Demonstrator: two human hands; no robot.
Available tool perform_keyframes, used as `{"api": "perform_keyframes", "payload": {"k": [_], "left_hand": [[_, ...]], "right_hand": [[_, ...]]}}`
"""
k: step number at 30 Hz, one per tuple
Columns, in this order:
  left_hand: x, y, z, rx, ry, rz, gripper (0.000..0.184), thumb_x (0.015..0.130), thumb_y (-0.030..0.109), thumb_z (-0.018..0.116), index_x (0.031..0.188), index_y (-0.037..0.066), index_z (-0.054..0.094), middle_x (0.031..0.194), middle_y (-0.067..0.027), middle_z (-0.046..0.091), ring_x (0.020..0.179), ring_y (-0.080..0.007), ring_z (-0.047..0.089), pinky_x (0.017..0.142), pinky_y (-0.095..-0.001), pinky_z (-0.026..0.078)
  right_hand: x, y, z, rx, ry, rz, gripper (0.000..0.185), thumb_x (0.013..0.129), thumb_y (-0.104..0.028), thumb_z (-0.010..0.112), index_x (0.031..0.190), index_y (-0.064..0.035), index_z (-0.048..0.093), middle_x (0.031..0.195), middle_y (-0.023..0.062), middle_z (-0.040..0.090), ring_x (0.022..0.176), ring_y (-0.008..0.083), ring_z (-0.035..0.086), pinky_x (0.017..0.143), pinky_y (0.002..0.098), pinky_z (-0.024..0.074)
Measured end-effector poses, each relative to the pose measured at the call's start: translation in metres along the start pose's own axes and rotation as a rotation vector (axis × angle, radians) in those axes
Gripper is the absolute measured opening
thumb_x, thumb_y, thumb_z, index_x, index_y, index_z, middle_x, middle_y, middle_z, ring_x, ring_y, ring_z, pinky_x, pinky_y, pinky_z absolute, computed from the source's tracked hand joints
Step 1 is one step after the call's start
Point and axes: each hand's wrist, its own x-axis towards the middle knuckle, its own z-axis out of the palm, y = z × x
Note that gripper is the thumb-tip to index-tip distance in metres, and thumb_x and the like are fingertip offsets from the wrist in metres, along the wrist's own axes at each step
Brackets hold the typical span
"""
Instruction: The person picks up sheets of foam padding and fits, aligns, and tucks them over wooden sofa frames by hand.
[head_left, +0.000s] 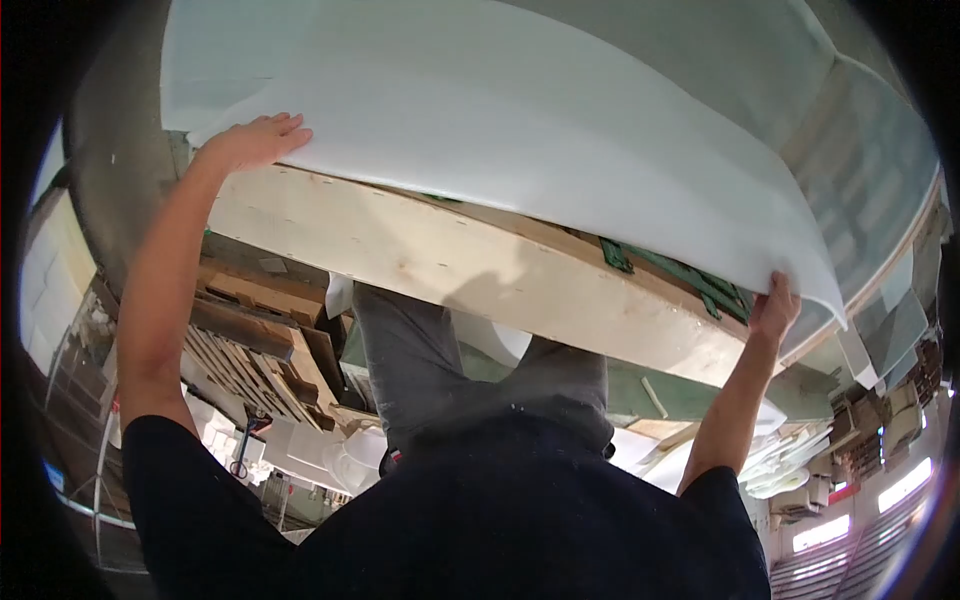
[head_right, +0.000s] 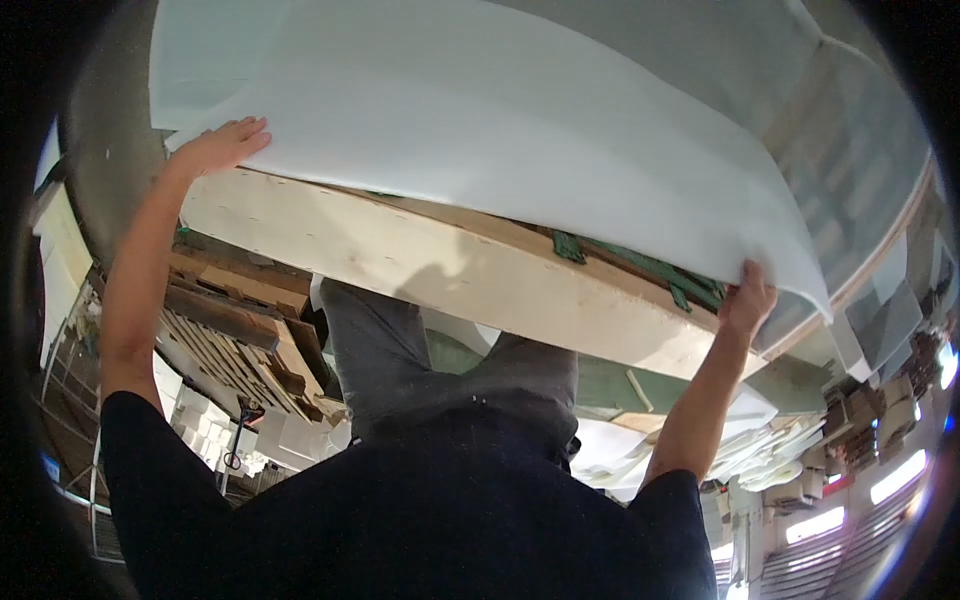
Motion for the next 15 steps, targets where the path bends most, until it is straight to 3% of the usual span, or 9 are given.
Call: {"api": "perform_keyframes", "payload": {"k": [3,5,7,10,15], "left_hand": [[-0.018,0.048,-0.008,0.002,0.004,-0.072,0.065,0.093,0.055,0.027,0.145,0.017,0.025,0.153,-0.0043,0.017,0.14,-0.0257,0.016,0.111,-0.0493,0.017],[-0.015,0.074,0.001,-0.012,0.032,0.002,0.064,0.093,0.055,0.027,0.145,0.018,0.026,0.153,-0.0039,0.018,0.14,-0.0256,0.017,0.111,-0.0492,0.017],[-0.018,0.102,0.006,-0.03,0.062,0.069,0.063,0.093,0.054,0.026,0.145,0.018,0.028,0.152,-0.004,0.02,0.14,-0.0256,0.018,0.111,-0.0487,0.017],[-0.025,0.156,0.01,-0.008,0.095,0.225,0.061,0.094,0.053,0.024,0.143,0.018,0.032,0.151,-0.0054,0.024,0.139,-0.0251,0.021,0.111,-0.0471,0.018],[-0.036,0.24,0.008,-0.098,0.082,0.365,0.057,0.096,0.05,0.024,0.142,0.018,0.033,0.151,-0.0052,0.024,0.14,-0.0234,0.02,0.112,-0.0458,0.016]], "right_hand": [[-0.019,-0.013,0.015,0.04,0.048,0.019,0.031,0.079,-0.002,0.056,0.109,0.0051,0.052,0.096,0.009,0.058,0.08,0.0199,0.06,0.057,0.0321,0.0512],[-0.019,-0.001,0.009,-0.032,0.104,0.002,0.03,0.078,-0.001,0.057,0.107,0.0068,0.054,0.095,0.0093,0.059,0.081,0.0196,0.06,0.06,0.0325,0.0524],[-0.019,0.003,0.01,-0.109,0.069,-0.044,0.027,0.077,-0.004,0.057,0.1,0.0077,0.061,0.091,0.0089,0.061,0.084,0.0196,0.058,0.071,0.0323,0.0482],[-0.023,0.006,0.011,-0.133,0.013,-0.111,0.029,0.076,-0.004,0.056,0.102,0.008,0.061,0.092,0.0097,0.061,0.081,0.019,0.059,0.067,0.0317,0.051],[-0.036,-0.006,0.012,-0.164,0.011,0.013,0.029,0.076,-0.008,0.057,0.1,0.007,0.062,0.086,0.0096,0.062,0.069,0.0179,0.06,0.05,0.0308,0.054]]}}
